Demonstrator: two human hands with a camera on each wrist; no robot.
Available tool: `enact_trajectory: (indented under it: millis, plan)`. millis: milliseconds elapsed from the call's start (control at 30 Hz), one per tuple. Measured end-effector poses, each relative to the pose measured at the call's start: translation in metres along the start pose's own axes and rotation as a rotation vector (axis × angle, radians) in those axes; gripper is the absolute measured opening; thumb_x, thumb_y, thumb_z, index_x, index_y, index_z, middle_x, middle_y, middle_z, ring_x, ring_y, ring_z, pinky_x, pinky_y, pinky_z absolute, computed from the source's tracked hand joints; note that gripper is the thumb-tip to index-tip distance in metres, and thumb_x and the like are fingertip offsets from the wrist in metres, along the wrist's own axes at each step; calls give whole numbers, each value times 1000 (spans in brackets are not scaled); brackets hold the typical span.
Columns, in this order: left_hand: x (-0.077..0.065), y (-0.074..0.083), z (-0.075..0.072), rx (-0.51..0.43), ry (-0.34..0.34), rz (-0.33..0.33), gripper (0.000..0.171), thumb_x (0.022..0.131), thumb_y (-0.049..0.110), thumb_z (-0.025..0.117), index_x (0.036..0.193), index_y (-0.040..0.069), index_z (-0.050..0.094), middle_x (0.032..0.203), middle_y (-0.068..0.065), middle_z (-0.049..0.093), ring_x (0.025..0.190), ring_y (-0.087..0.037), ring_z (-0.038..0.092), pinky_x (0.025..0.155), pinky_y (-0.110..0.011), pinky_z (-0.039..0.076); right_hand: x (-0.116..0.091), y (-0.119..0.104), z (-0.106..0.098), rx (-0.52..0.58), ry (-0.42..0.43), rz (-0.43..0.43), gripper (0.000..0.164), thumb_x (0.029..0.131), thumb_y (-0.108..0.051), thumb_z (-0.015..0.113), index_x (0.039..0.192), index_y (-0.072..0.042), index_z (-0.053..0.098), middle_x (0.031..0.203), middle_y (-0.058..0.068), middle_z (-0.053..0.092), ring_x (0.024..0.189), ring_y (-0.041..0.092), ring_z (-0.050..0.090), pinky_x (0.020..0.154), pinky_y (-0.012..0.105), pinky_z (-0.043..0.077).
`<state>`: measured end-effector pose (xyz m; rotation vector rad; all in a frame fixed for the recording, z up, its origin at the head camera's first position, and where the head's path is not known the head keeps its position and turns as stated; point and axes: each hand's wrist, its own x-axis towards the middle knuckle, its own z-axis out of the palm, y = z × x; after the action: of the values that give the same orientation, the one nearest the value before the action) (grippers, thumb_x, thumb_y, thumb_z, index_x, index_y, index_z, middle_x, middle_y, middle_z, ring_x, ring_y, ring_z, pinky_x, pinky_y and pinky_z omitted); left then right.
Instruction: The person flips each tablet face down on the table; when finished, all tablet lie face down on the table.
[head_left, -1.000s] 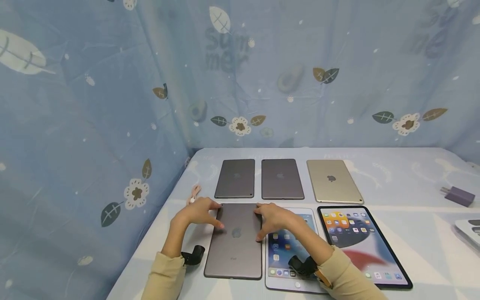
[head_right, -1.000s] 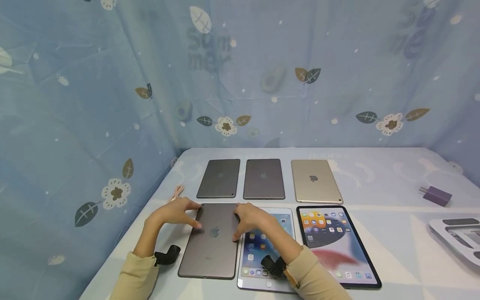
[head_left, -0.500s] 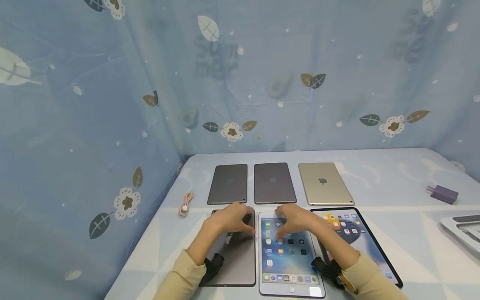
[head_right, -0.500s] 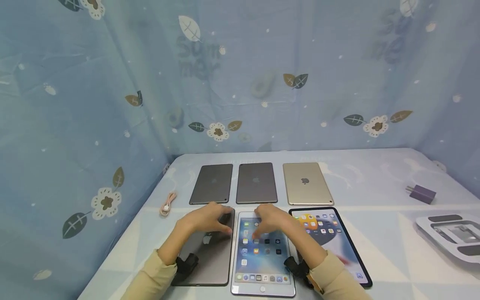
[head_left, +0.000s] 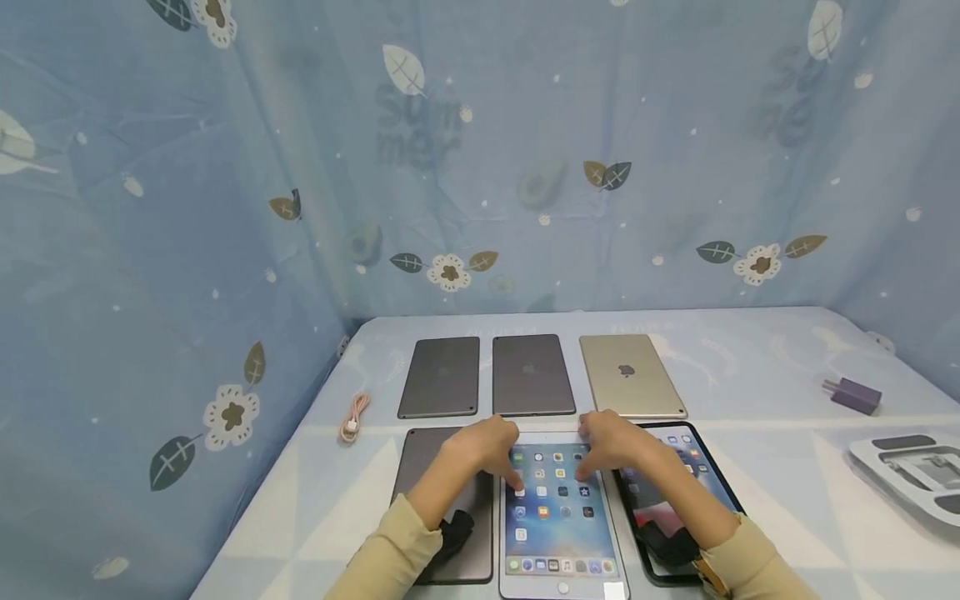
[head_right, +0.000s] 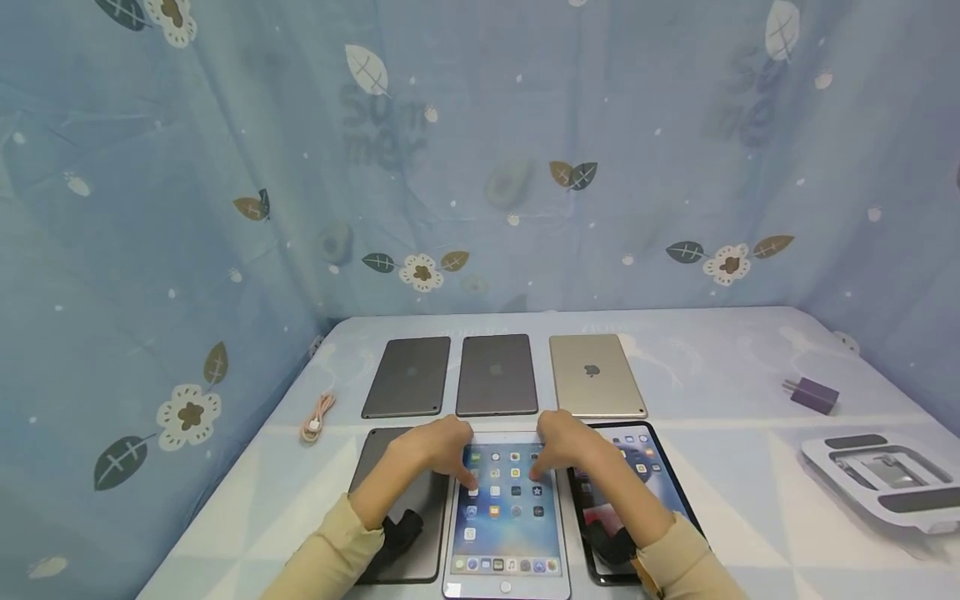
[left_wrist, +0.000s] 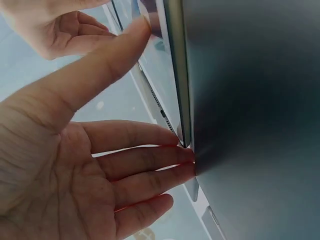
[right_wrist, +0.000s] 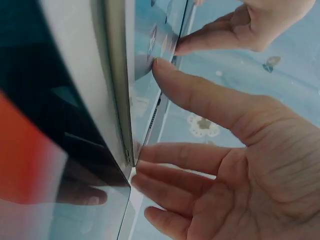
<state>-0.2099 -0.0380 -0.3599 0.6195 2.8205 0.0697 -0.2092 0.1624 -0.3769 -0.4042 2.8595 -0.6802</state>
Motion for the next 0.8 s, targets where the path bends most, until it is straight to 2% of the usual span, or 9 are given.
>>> enact_trajectory:
  millis: [167,300,400,467,500,567,667,733,800]
  plan:
    - [-9,0,2,17,-1,2,44,63,39,90,80,12,59,72,4,49,63,-10,43,56,-26,39,-1,-1,4,-15,30,44,49,59,-19,91,93,2,62,78,6,57,66,17,53,58,29,50]
    - [-11,3,2,58,-13,15,47,58,41,91,78,13,59,70,6,50,61,-9,44,56,-25,41,0,-1,6,4,38,48,53,59,-18,92,96,2,61,77,7,57,65,17,53,57,29,50]
    - [-9,4,1,79,-16,27,47,57,41,92,78,13,60,71,6,51,62,-8,44,57,-25,42,3,-1,6,37,57,48,62,57,-15,92,105,7,61,96,17,63,69,18,56,60,31,55]
    - [-8,5,-1,81,-21,28,47,57,40,92,80,13,60,73,5,52,64,-9,45,58,-26,43,5,-1,5,69,65,52,70,56,-13,92,113,11,59,113,24,61,73,20,57,59,32,56]
    - [-8,6,-2,79,-25,26,47,58,40,92,80,13,61,74,5,52,65,-9,46,58,-26,43,5,0,4,88,65,54,69,57,-13,92,113,13,60,122,28,57,75,22,58,57,32,55]
    - [-7,6,-3,71,-30,19,47,58,39,92,83,13,61,76,5,53,67,-9,47,60,-26,44,6,3,2,114,61,37,54,59,-13,90,99,13,65,133,31,50,83,26,59,56,30,53]
    - [-6,7,-4,53,-40,14,47,58,38,92,83,12,61,77,5,54,68,-9,47,60,-27,44,6,10,-3,165,32,9,34,65,-16,86,80,8,68,132,31,52,101,36,60,61,31,51]
    - [-5,6,-5,41,-45,14,47,59,38,92,83,13,60,76,5,52,67,-9,46,59,-27,43,5,14,-8,192,15,-19,32,70,-19,82,80,8,69,127,31,56,107,39,58,70,35,52]
    - [-5,3,-6,21,-56,18,48,60,39,91,82,13,58,75,5,50,66,-9,44,58,-26,41,4,16,-14,257,4,-37,38,75,-20,79,93,11,68,119,28,61,106,39,59,78,42,53]
